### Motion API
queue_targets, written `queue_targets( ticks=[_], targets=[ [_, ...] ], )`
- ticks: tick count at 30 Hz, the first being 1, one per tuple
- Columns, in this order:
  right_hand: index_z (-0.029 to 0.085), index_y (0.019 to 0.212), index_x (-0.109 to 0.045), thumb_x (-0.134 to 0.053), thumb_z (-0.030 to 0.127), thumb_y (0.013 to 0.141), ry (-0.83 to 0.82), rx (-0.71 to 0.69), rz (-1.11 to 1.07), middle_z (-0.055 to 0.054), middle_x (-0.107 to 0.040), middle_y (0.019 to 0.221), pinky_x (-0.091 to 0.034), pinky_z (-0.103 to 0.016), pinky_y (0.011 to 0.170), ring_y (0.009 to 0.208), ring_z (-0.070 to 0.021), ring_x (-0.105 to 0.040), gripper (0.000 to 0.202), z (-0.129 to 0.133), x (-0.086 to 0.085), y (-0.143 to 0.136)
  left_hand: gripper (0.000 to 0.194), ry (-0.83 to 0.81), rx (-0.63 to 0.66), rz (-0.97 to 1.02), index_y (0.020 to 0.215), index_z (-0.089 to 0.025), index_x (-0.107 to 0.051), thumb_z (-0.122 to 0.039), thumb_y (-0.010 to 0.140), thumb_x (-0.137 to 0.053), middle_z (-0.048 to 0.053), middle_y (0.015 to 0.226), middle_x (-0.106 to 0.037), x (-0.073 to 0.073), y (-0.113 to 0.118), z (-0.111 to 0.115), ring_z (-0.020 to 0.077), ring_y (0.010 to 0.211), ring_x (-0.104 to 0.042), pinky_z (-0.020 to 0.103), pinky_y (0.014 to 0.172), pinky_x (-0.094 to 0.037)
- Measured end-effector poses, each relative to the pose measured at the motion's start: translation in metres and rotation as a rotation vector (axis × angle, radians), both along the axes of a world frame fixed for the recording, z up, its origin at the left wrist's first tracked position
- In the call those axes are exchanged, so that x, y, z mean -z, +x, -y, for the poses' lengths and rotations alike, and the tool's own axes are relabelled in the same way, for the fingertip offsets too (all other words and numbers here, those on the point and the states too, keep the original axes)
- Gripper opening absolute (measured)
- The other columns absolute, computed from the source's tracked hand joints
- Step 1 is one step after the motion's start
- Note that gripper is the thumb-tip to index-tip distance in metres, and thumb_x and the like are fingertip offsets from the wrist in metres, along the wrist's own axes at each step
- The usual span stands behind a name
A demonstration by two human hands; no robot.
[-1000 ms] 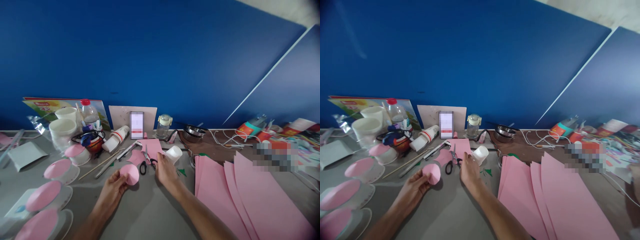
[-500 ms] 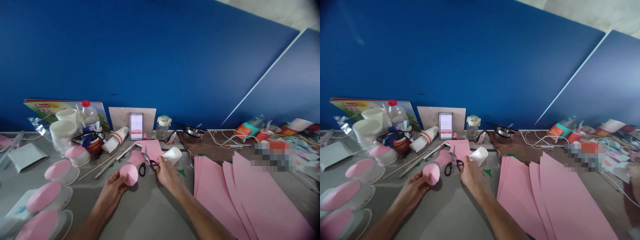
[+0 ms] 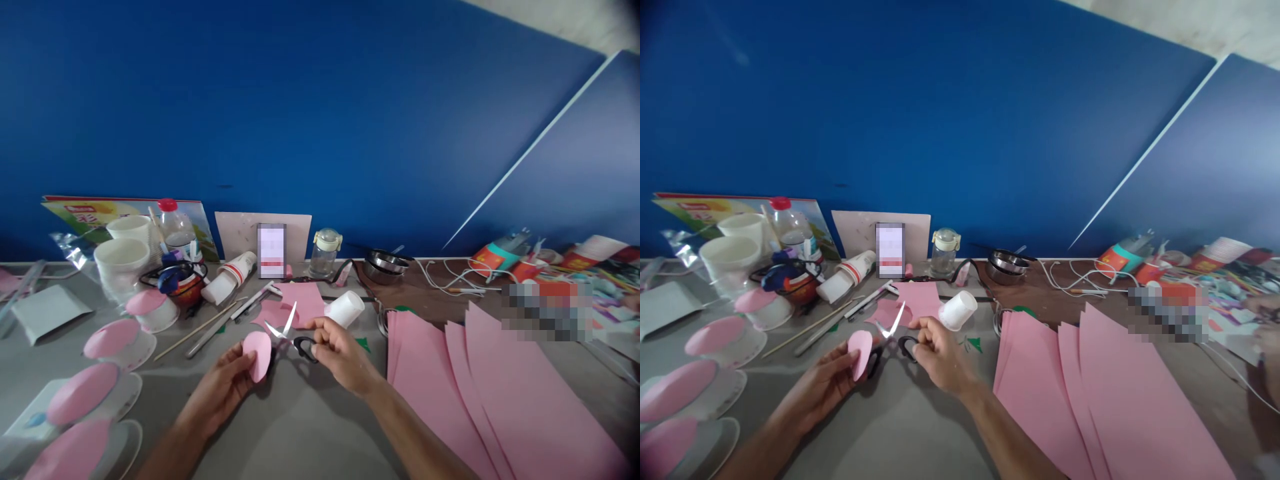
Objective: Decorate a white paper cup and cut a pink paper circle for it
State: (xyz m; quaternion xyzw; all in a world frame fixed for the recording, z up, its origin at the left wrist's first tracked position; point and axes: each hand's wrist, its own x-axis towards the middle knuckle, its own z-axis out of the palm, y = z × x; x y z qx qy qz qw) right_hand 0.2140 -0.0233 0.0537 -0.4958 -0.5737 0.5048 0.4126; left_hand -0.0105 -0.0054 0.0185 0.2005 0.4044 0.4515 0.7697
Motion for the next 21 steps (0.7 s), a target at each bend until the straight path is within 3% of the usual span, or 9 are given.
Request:
queue_targets(
  ticks=[5, 10, 13, 15, 18, 21],
  targets=[
    [0.016, 0.11, -0.05, -0.052, 0.014, 0.075, 0.068, -0.077, 0.008, 0.008, -0.037, 0.066, -0.028, -0.021, 0.052, 0.054, -0.0076, -0.033, 0.035, 0.007, -0.011, -0.015, 0.019, 0.077, 0.132, 0.093, 0.079, -0.014, -0.071, -0.014, 0.063, -0.082, 0.003, 0.076, -0.07, -0.003, -0.003, 0.005, 0.01, 0.056, -0.06, 0.021, 0.054, -0.054],
    [0.017, 0.119, -0.051, -0.058, 0.011, 0.075, 0.076, -0.212, 0.041, 0.007, -0.043, 0.068, -0.031, -0.022, 0.055, 0.058, -0.0084, -0.038, 0.045, 0.014, -0.007, -0.031, 0.018, 0.14, 0.094, 0.127, 0.078, -0.015, -0.07, -0.016, 0.064, -0.082, 0.005, 0.091, -0.072, -0.004, -0.009, 0.004, 0.0091, 0.056, -0.059, 0.022, 0.056, -0.053],
    [0.018, 0.113, -0.053, -0.063, 0.027, 0.079, -0.061, -0.249, -0.134, 0.004, -0.048, 0.073, -0.033, -0.023, 0.055, 0.061, -0.009, -0.042, 0.037, 0.011, 0.002, -0.036, 0.021, 0.161, 0.023, 0.188, 0.08, -0.015, -0.07, -0.017, 0.063, -0.083, 0.005, 0.088, -0.071, -0.004, -0.011, 0.001, 0.0075, 0.053, -0.056, 0.022, 0.054, -0.052],
    [0.018, 0.106, -0.056, -0.064, 0.038, 0.079, -0.131, -0.195, -0.195, 0.003, -0.049, 0.076, -0.034, -0.023, 0.055, 0.061, -0.0088, -0.044, 0.034, 0.006, 0.012, -0.038, 0.022, 0.153, -0.019, 0.227, 0.08, -0.015, -0.07, -0.018, 0.063, -0.083, 0.005, 0.086, -0.071, -0.004, -0.011, 0.0, 0.0065, 0.052, -0.055, 0.021, 0.053, -0.052],
    [0.019, 0.103, -0.057, -0.069, 0.041, 0.075, -0.202, -0.115, -0.174, 0.001, -0.054, 0.085, -0.037, -0.023, 0.054, 0.058, -0.0074, -0.046, 0.037, -0.002, 0.027, -0.044, 0.026, 0.121, -0.064, 0.257, 0.083, -0.015, -0.07, -0.017, 0.061, -0.084, 0.006, 0.085, -0.071, -0.002, -0.011, -0.001, 0.0063, 0.052, -0.055, 0.021, 0.054, -0.053],
    [0.018, 0.108, -0.055, -0.071, 0.048, 0.073, -0.309, -0.208, -0.247, -0.001, -0.057, 0.09, -0.038, -0.023, 0.048, 0.048, -0.0053, -0.047, 0.049, -0.006, 0.039, -0.052, 0.029, 0.101, -0.078, 0.276, 0.084, -0.014, -0.07, -0.015, 0.059, -0.085, 0.007, 0.086, -0.072, 0.0, -0.01, 0.0, 0.0062, 0.052, -0.056, 0.021, 0.054, -0.055]
  ],
)
